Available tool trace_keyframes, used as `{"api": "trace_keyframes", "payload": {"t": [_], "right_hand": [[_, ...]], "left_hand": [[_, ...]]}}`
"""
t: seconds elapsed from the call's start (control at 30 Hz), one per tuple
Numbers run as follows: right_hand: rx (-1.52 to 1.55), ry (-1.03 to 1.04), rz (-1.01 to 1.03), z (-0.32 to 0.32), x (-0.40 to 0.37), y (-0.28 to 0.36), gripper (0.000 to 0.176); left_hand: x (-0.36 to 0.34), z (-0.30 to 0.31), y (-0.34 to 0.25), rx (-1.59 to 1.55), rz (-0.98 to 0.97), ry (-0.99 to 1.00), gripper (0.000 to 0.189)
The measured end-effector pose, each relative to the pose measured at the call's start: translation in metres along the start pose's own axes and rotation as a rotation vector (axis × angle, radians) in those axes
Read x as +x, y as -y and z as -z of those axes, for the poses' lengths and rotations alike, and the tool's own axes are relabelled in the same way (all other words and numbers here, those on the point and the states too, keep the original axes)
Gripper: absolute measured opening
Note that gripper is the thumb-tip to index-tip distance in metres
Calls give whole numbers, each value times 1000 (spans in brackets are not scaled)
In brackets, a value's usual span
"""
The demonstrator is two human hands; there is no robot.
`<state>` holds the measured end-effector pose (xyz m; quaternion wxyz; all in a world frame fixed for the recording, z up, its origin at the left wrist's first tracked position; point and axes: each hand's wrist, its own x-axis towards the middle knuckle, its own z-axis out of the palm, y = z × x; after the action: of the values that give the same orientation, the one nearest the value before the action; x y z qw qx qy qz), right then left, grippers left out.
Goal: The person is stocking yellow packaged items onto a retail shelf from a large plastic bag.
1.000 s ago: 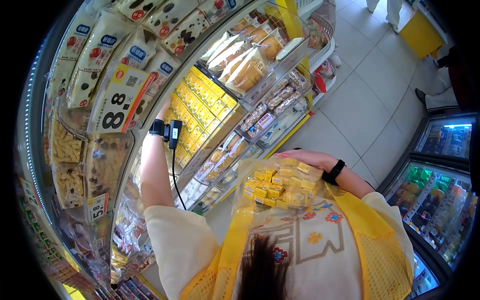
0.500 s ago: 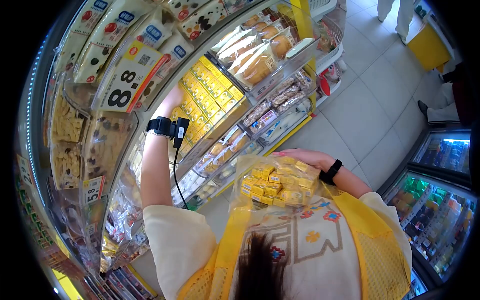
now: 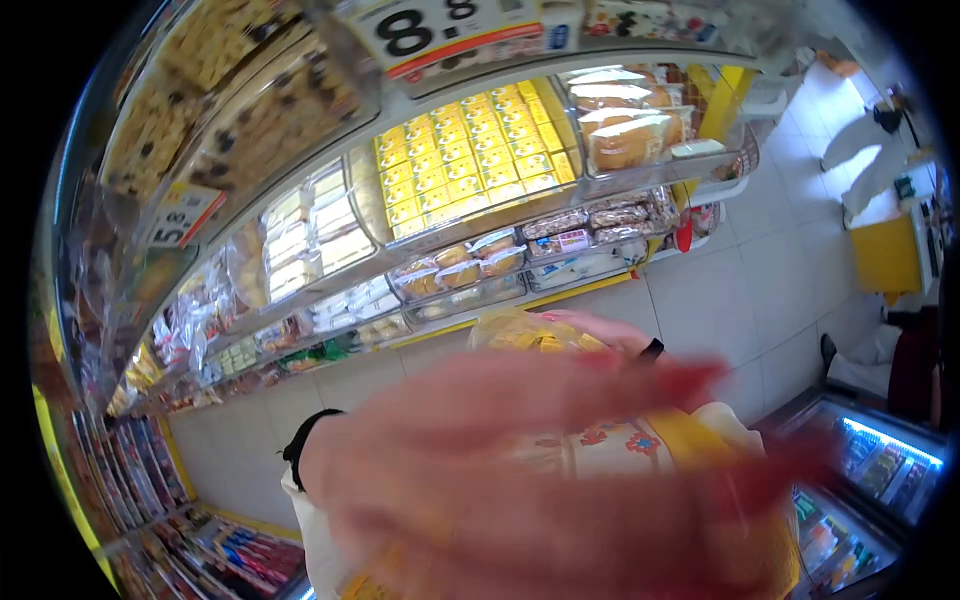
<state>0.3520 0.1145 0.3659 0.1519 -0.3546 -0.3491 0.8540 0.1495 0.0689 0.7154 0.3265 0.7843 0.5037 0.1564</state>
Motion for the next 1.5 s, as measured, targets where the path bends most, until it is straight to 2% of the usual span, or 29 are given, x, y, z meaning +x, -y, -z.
{"api": "trace_keyframes", "payload": {"t": [0.03, 0.07, 0.1, 0.3, 0.47, 0.53, 0.6, 0.67, 0.7, 0.77, 0.9, 0.97, 1.1, 1.2, 1.3, 1.37, 1.5], "right_hand": [[155, 11, -86, 1, 6, -6, 50], [158, 14, -108, -4, 5, 0, 50], [164, 22, -125, -6, 5, 2, 50], [147, 77, -109, -2, 10, 0, 50], [235, 67, -110, -4, 2, 2, 50], [231, 92, -74, 1, 1, -1, 50], [241, 48, -82, 7, 3, -8, 51], [241, 69, -74, 16, 9, -21, 50], [253, 60, -73, 15, 8, -21, 50], [207, 68, -33, 13, 6, -17, 50], [178, 66, -44, 15, 8, -16, 50], [191, 54, -42, 14, 8, -16, 50], [196, 48, -35, 14, 6, -14, 50], [135, 25, -37, 16, 9, -15, 50], [132, 26, -42, 18, 11, -14, 50], [150, 26, -53, 17, 10, -12, 50], [162, 18, -54, 19, 12, -13, 51]], "left_hand": [[-6, 0, -4, -217, -159, -20, 40], [-7, 0, -3, -387, -272, -38, 40], [-10, -1, -3, -488, -304, -36, 39], [-17, -1, -2, -673, -244, -3, 35], [-10, 8, 15, -522, -85, 92, 32], [18, -20, 51, -274, -600, -126, 30], [21, -22, 68, -13, -395, 154, 26], [21, -42, 85, 114, -279, 362, 25], [21, -54, 92, 110, -285, 376, 25], [22, -78, 104, 295, -283, 454, 28], [27, -102, 118, 427, -293, 473, 33], [30, -101, 119, 473, -405, 465, 29], [26, -92, 127, 506, -401, 559, 23], [31, -84, 127, 502, -364, 657, 19], [31, -89, 132, 456, -338, 608, 17], [32, -96, 130, 374, -176, 522, 12], [35, -104, 136, 486, -142, 586, 13]]}}
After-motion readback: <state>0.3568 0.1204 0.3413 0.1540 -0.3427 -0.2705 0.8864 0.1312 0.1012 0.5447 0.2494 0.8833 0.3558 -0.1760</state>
